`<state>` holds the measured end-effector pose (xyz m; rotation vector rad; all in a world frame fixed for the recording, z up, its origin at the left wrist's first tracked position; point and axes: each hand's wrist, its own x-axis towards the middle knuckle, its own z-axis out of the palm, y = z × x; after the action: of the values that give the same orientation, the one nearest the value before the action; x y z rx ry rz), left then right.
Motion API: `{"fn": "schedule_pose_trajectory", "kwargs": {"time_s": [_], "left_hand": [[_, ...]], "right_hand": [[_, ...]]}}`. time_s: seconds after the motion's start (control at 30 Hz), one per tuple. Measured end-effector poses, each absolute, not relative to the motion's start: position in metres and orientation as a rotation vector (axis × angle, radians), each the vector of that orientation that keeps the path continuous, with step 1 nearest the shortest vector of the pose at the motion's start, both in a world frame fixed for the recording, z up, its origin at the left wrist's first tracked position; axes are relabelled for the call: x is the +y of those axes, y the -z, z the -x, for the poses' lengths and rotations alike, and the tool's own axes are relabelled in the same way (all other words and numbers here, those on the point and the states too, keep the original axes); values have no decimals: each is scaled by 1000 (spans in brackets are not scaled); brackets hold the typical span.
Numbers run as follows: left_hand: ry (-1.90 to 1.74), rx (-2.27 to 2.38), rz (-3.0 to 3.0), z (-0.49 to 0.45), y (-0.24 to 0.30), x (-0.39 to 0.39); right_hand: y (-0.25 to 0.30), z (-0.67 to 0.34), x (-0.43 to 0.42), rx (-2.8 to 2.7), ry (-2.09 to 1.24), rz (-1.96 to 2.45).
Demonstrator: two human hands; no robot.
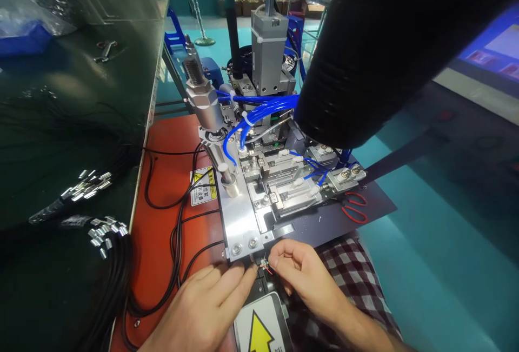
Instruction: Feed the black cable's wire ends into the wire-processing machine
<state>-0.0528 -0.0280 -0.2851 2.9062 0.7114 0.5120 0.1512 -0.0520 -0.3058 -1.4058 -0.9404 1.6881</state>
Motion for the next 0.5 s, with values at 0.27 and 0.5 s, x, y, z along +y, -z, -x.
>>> {"fn": "schedule_pose_trajectory", "kwargs": {"time_s": [0.27,0.5], "left_hand": [[-599,709,-2991,48,281,-26],[-642,690,-3028,47,278,-28]], "right_hand": [[301,-150,-58,-1238,-1414,1476],[302,-149,-57,-1302,-1337,1493]]}}
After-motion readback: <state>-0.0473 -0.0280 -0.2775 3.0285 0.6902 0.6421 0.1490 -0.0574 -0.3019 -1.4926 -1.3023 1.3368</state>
